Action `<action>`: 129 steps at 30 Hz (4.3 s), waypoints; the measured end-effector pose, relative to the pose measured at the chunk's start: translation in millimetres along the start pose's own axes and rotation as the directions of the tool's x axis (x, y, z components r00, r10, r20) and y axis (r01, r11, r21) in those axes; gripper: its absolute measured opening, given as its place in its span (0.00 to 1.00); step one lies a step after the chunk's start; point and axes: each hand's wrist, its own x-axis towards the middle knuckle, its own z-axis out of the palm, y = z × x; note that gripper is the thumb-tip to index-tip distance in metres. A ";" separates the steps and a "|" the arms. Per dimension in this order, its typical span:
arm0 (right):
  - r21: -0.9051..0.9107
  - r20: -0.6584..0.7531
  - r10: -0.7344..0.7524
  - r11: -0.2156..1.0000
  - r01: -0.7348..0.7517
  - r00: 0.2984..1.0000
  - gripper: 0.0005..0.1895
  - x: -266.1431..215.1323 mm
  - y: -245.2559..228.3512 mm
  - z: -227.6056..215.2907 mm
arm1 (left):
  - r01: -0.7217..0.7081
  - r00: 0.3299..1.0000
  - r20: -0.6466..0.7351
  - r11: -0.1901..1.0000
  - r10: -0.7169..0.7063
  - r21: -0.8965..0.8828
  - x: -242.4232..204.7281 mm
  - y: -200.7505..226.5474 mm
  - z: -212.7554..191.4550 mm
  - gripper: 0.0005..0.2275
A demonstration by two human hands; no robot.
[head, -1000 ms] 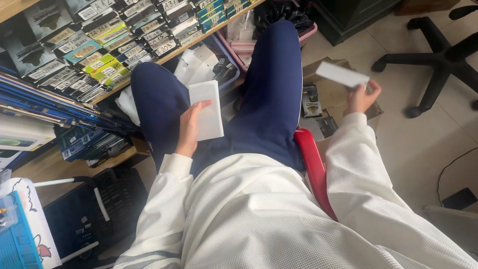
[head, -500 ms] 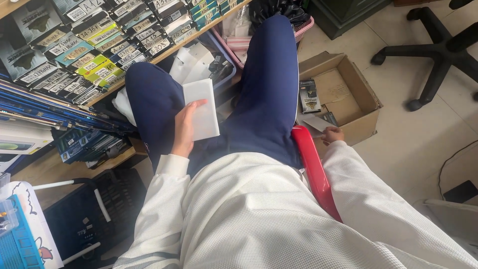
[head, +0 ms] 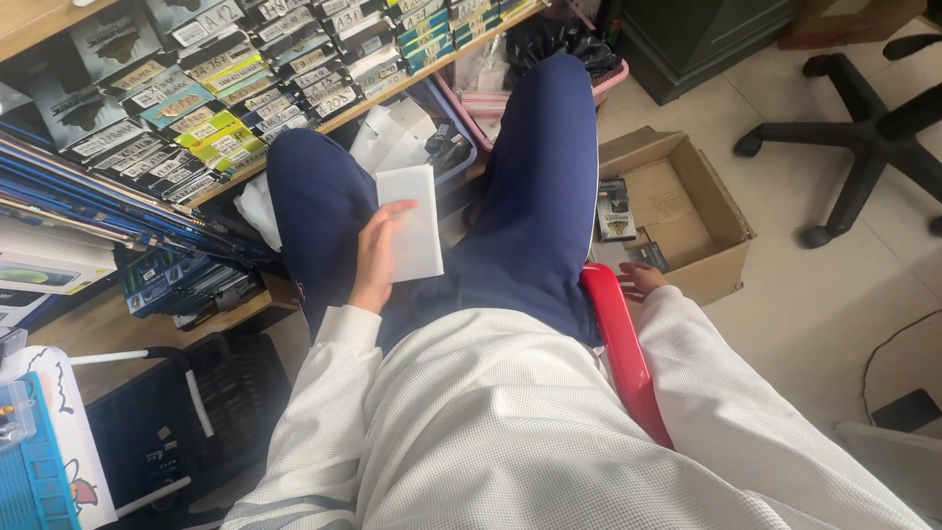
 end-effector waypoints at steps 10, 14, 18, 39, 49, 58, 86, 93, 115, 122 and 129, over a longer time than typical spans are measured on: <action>0.118 -0.251 -0.696 0.668 0.735 0.673 0.07 -149.9 -252.2 53.3 | -0.142 0.989 -0.039 0.990 0.142 0.007 10.0 -21.7 -3.4 0.13; 0.181 -0.083 -0.862 0.480 0.858 0.500 0.07 -220.6 -311.5 117.6 | -0.205 0.977 -0.065 0.979 0.205 0.010 8.5 -24.7 -1.5 0.12; 0.264 0.136 -0.862 0.507 0.820 0.489 0.08 -252.0 -319.8 196.1 | -0.272 0.960 -0.062 0.961 0.274 0.037 8.1 -15.0 -1.5 0.12; 0.295 0.312 -0.788 0.611 0.735 0.530 0.08 -248.0 -285.3 246.0 | -0.072 0.996 -0.044 0.994 0.076 0.088 6.3 -16.9 1.9 0.28; 0.322 0.377 -0.678 0.735 0.596 0.632 0.12 -241.5 -289.4 244.2 | -0.175 0.984 0.011 0.968 0.176 0.178 1.0 -1.1 2.1 0.15; 0.269 0.480 -0.617 0.780 0.565 0.624 0.07 -262.8 -291.4 240.4 | -0.189 0.982 0.026 0.960 0.188 0.205 -10.1 7.5 6.6 0.17; 0.544 0.277 -0.652 0.712 0.444 0.706 0.10 -231.0 -298.4 235.3 | -0.215 0.976 0.037 0.941 0.213 0.263 -3.8 -3.1 6.3 0.20; 0.811 0.265 -0.608 0.561 0.169 0.749 0.11 -281.3 -317.7 205.8 | -0.084 0.992 -0.078 0.989 0.094 0.124 -13.5 14.3 4.1 0.18; 0.171 0.307 -0.820 0.547 0.820 0.483 0.27 -299.8 -297.3 231.3 | -0.082 0.995 -0.053 0.994 0.086 0.077 -15.4 18.1 2.2 0.17; 0.047 0.651 -0.653 0.543 0.838 0.387 0.23 -288.0 -295.7 228.4 | -0.009 0.989 -0.144 1.000 0.011 0.011 -16.6 16.4 1.8 0.17; -0.066 0.847 -0.397 0.583 0.810 0.355 0.26 -315.1 -297.3 223.4 | -0.001 0.984 -0.180 1.000 0.000 -0.010 -13.1 10.4 -0.2 0.16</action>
